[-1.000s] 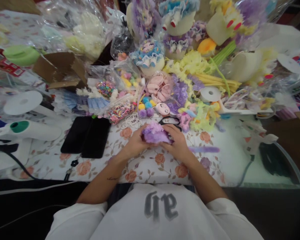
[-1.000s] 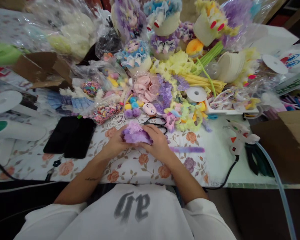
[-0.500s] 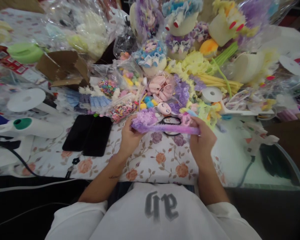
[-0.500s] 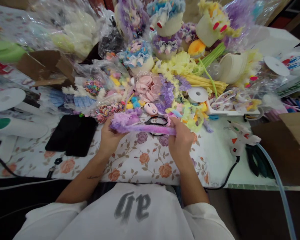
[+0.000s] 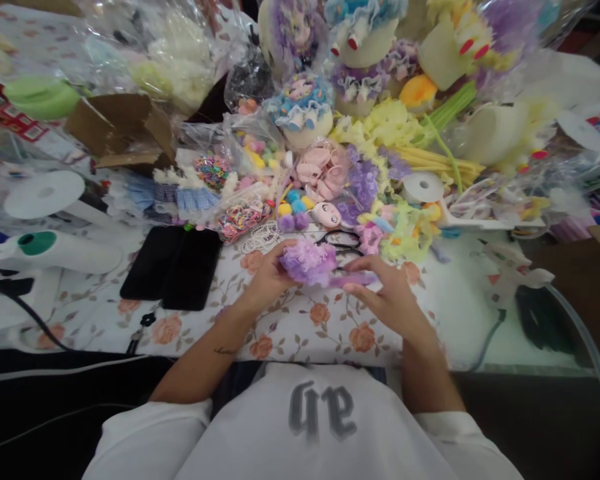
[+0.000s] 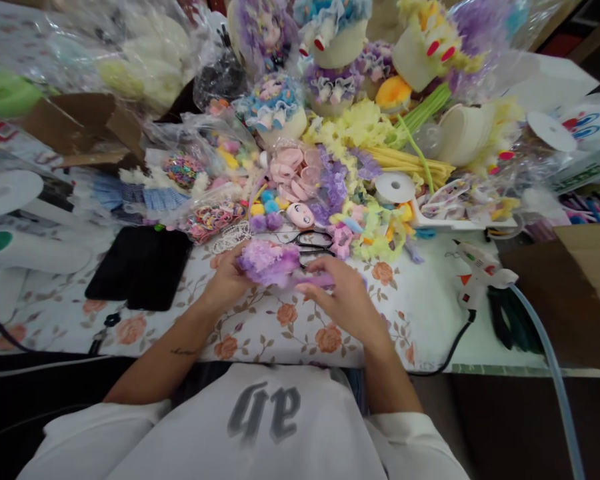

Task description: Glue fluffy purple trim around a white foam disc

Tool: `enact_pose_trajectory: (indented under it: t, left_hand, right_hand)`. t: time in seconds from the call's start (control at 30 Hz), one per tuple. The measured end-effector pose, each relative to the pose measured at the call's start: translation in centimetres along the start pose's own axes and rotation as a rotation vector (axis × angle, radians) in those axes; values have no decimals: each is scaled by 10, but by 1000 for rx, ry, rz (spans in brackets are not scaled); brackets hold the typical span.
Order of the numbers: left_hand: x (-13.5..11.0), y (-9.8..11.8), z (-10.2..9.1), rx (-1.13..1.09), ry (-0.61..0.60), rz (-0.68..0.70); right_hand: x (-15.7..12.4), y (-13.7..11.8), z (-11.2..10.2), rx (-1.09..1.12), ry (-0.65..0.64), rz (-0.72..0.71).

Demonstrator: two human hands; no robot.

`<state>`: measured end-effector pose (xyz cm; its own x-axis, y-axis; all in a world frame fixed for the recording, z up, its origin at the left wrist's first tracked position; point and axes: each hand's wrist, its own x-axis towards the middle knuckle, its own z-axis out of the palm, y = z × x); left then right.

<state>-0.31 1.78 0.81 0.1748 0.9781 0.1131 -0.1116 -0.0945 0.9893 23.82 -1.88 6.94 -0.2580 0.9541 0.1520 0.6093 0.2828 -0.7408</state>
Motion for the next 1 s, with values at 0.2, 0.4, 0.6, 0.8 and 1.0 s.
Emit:
enact_pose_trajectory:
  t: [0.2, 0.4, 0.6, 0.8, 1.0]
  left_hand:
    - [3, 6, -9, -20, 6, 195]
    - [4, 12, -9, 61, 27, 167]
    - [8, 16, -9, 236, 58, 272]
    - [8, -2, -10, 186, 107, 80]
    - [4, -1, -1, -88, 124, -146]
  right_hand:
    - [20, -7, 44, 352, -106, 34]
    - [27, -14, 53, 664, -245, 165]
    - [28, -20, 51, 543, -37, 192]
    - [23, -16, 57, 149, 170, -37]
    - [22, -13, 62, 172, 219, 39]
